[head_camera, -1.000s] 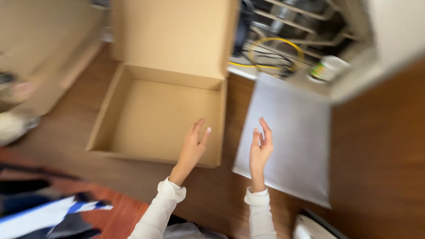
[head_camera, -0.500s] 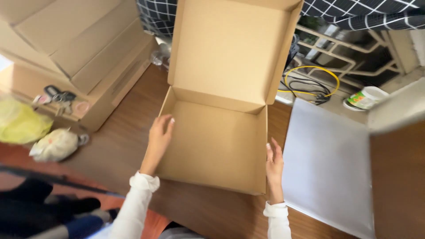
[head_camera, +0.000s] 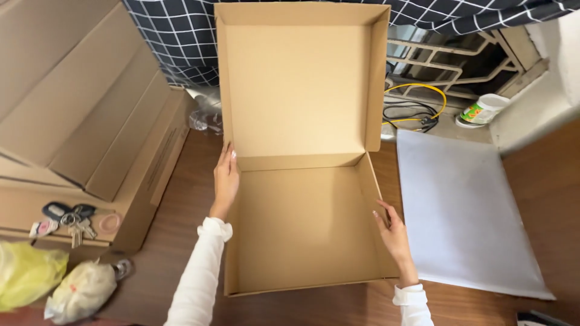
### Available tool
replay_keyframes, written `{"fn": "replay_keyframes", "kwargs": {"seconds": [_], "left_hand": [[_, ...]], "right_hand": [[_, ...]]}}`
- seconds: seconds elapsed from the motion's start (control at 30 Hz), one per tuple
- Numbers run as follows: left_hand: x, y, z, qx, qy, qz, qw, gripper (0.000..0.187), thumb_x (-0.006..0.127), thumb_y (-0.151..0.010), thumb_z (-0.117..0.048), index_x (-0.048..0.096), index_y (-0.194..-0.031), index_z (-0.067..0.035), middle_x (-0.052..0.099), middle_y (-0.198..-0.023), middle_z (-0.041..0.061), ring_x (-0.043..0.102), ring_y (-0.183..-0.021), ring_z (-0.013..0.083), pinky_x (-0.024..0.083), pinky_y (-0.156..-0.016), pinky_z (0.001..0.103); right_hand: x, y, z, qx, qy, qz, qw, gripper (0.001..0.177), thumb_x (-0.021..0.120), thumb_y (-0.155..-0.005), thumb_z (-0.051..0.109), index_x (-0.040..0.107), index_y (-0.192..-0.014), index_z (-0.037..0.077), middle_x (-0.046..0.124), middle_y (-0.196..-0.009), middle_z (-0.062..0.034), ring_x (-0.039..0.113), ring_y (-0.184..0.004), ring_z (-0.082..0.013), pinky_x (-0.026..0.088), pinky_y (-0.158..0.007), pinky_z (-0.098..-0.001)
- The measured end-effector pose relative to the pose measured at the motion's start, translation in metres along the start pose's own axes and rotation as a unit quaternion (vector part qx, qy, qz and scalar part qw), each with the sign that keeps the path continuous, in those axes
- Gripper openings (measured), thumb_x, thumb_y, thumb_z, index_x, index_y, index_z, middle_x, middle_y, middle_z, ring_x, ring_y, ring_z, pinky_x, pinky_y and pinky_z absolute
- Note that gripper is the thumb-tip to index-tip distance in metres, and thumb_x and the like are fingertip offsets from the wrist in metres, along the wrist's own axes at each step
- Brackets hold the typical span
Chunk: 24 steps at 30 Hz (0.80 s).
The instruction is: The person removes a shirt from a hanger on a rack, inserts it into a protective plastic bag, and then places the bagged shirt into a cardboard box.
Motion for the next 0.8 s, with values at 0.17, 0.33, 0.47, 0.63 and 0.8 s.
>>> {"fn": "replay_keyframes", "kwargs": {"seconds": [0.17, 0.33, 0.47, 0.63, 0.8], "left_hand": [[-0.003, 0.020, 0.000, -0.001, 0.019, -0.004, 1.000, 0.034, 0.035, -0.094, -0.011, 0.043, -0.127, -0.003, 0.037, -0.132, 0.022, 0.035, -0.121, 0.0351, 0.028, -0.101, 0.046], [-0.004, 0.034, 0.031, -0.026, 0.003, 0.020, 0.999, 0.034, 0.039, -0.093, -0.016, 0.046, -0.125, -0.007, 0.037, -0.134, 0.018, 0.035, -0.121, 0.0325, 0.029, -0.101, 0.043], [-0.005, 0.050, 0.048, -0.051, -0.024, 0.069, 0.996, 0.035, 0.040, -0.092, -0.022, 0.048, -0.123, -0.007, 0.037, -0.134, 0.018, 0.031, -0.124, 0.0324, 0.025, -0.104, 0.043], [0.004, 0.076, 0.180, 0.011, -0.064, 0.051, 0.997, 0.033, 0.048, -0.091, -0.025, 0.056, -0.112, -0.001, 0.048, -0.123, 0.021, 0.038, -0.121, 0.0340, 0.030, -0.102, 0.043], [-0.073, 0.198, 0.267, -0.490, -0.088, -0.034, 0.867, 0.031, 0.083, -0.043, 0.005, 0.068, -0.070, -0.002, 0.064, -0.078, 0.022, 0.062, -0.076, 0.0361, 0.055, -0.050, 0.050]], "right_hand": [[0.002, 0.002, 0.008, 0.001, -0.074, -0.001, 0.997, 0.032, 0.055, -0.083, 0.007, 0.056, -0.114, 0.013, 0.053, -0.119, -0.0173, 0.043, -0.116, -0.0351, 0.035, -0.095, -0.0476], [0.001, 0.002, 0.012, -0.006, -0.093, 0.010, 0.996, 0.032, 0.054, -0.083, 0.007, 0.055, -0.115, 0.009, 0.051, -0.120, -0.0222, 0.040, -0.117, -0.0387, 0.033, -0.097, -0.0495], [0.002, -0.001, -0.009, -0.019, -0.086, 0.018, 0.996, 0.031, 0.056, -0.084, 0.011, 0.055, -0.115, 0.010, 0.051, -0.119, -0.0211, 0.041, -0.117, -0.0365, 0.033, -0.098, -0.0470], [-0.001, 0.004, -0.002, -0.033, -0.178, -0.031, 0.983, 0.050, 0.061, -0.080, 0.013, 0.041, -0.125, 0.003, 0.043, -0.122, -0.0293, 0.038, -0.116, -0.0431, 0.034, -0.094, -0.0533], [-0.017, 0.010, -0.020, -0.057, -0.252, -0.060, 0.964, 0.058, 0.064, -0.079, 0.015, 0.036, -0.128, 0.005, 0.042, -0.124, -0.0233, 0.040, -0.116, -0.0366, 0.034, -0.095, -0.0493]]}}
Point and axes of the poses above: each hand's wrist, its own y-axis away from the middle knuckle, its own x-axis out of the palm, z = x × y, the point moved 3 cm from there along -y, towards the middle knuckle
